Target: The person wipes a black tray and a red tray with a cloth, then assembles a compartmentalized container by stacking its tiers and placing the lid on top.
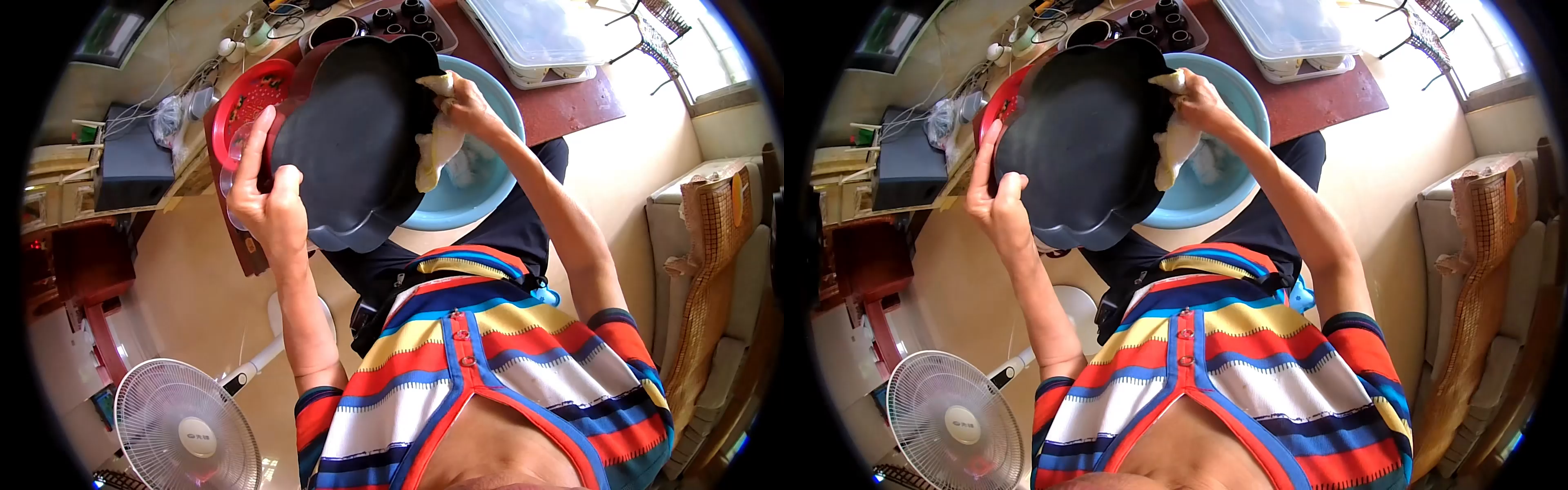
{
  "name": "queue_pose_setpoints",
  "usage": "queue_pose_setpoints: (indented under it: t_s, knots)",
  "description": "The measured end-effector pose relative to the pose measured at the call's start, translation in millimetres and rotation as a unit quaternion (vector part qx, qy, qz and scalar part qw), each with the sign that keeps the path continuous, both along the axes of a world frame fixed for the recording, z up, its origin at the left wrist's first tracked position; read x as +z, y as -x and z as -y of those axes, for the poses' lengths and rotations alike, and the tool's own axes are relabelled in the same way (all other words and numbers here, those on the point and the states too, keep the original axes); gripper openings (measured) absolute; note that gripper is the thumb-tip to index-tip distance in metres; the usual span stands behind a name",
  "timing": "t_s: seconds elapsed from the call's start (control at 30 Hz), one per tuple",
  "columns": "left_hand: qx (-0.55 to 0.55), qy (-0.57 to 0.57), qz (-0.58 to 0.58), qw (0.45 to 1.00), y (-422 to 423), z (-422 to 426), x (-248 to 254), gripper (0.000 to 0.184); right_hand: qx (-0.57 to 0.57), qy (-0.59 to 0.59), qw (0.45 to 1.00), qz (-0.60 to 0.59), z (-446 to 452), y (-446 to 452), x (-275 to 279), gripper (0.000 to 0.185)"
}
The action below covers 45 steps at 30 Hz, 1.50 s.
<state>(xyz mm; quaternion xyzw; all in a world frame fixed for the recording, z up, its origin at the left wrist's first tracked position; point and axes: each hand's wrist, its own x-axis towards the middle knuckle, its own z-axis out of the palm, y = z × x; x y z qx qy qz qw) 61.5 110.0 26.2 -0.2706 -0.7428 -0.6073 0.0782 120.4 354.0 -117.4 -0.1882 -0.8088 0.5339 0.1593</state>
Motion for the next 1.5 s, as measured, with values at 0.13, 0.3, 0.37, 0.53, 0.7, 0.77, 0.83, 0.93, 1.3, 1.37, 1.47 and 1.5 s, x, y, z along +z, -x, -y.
queue_pose_setpoints:
  t_s: [0.13, 0.3, 0.37, 0.53, 0.7, 0.77, 0.83, 0.93, 1.3, 1.37, 1.47, 1.5]
  knots:
    - [0.022, -0.020, 0.045, 0.999, 0.4, 1.3, -1.9, 0.059, -0.010, 0.080, 0.995, -0.064, 7.5, -6.4, -0.7, 0.028]
    - [0.041, -0.089, 0.020, 0.995, -3.5, -4.6, -2.7, 0.058, -0.180, 0.183, 0.959, -0.122, 34.3, -3.5, -10.3, 0.028]
    - [0.044, -0.115, 0.032, 0.992, -6.7, -7.7, 3.9, 0.059, -0.179, 0.291, 0.931, -0.129, 43.7, 2.0, -40.9, 0.028]
    - [0.094, -0.137, 0.009, 0.986, -10.2, -16.5, 10.4, 0.058, -0.113, 0.475, 0.869, -0.083, 89.7, -8.8, -28.2, 0.021]
    - [0.114, -0.118, -0.030, 0.986, -12.2, -12.9, -1.0, 0.059, -0.051, 0.541, 0.831, 0.116, 89.6, -18.7, -5.4, 0.023]
    - [0.105, -0.098, -0.036, 0.989, -15.6, -10.0, 3.6, 0.058, -0.038, 0.474, 0.866, 0.152, 76.7, -17.8, -9.9, 0.020]
    - [0.071, -0.007, -0.076, 0.995, -12.6, -6.1, 6.4, 0.058, -0.039, 0.383, 0.916, 0.113, 65.0, -13.1, -7.4, 0.022]
    - [0.071, -0.015, -0.089, 0.993, -3.4, -5.2, 1.5, 0.058, -0.068, 0.373, 0.925, 0.011, 47.4, -10.2, -5.2, 0.022]
    - [0.142, -0.135, 0.097, 0.976, 25.7, 8.5, -11.1, 0.059, -0.049, 0.252, 0.966, -0.036, 13.0, -39.1, 23.6, 0.021]
    - [0.150, -0.129, 0.100, 0.975, 30.1, 13.5, -9.8, 0.059, -0.057, 0.248, 0.958, -0.129, -1.6, -47.8, 35.0, 0.016]
    - [0.146, -0.150, 0.178, 0.961, 32.5, 20.7, -0.7, 0.047, -0.139, 0.162, 0.963, -0.166, -35.6, -55.0, 36.5, 0.010]
    - [0.152, -0.148, 0.178, 0.961, 36.3, 25.8, -2.5, 0.047, -0.130, 0.115, 0.974, -0.147, -53.7, -57.9, 26.7, 0.011]
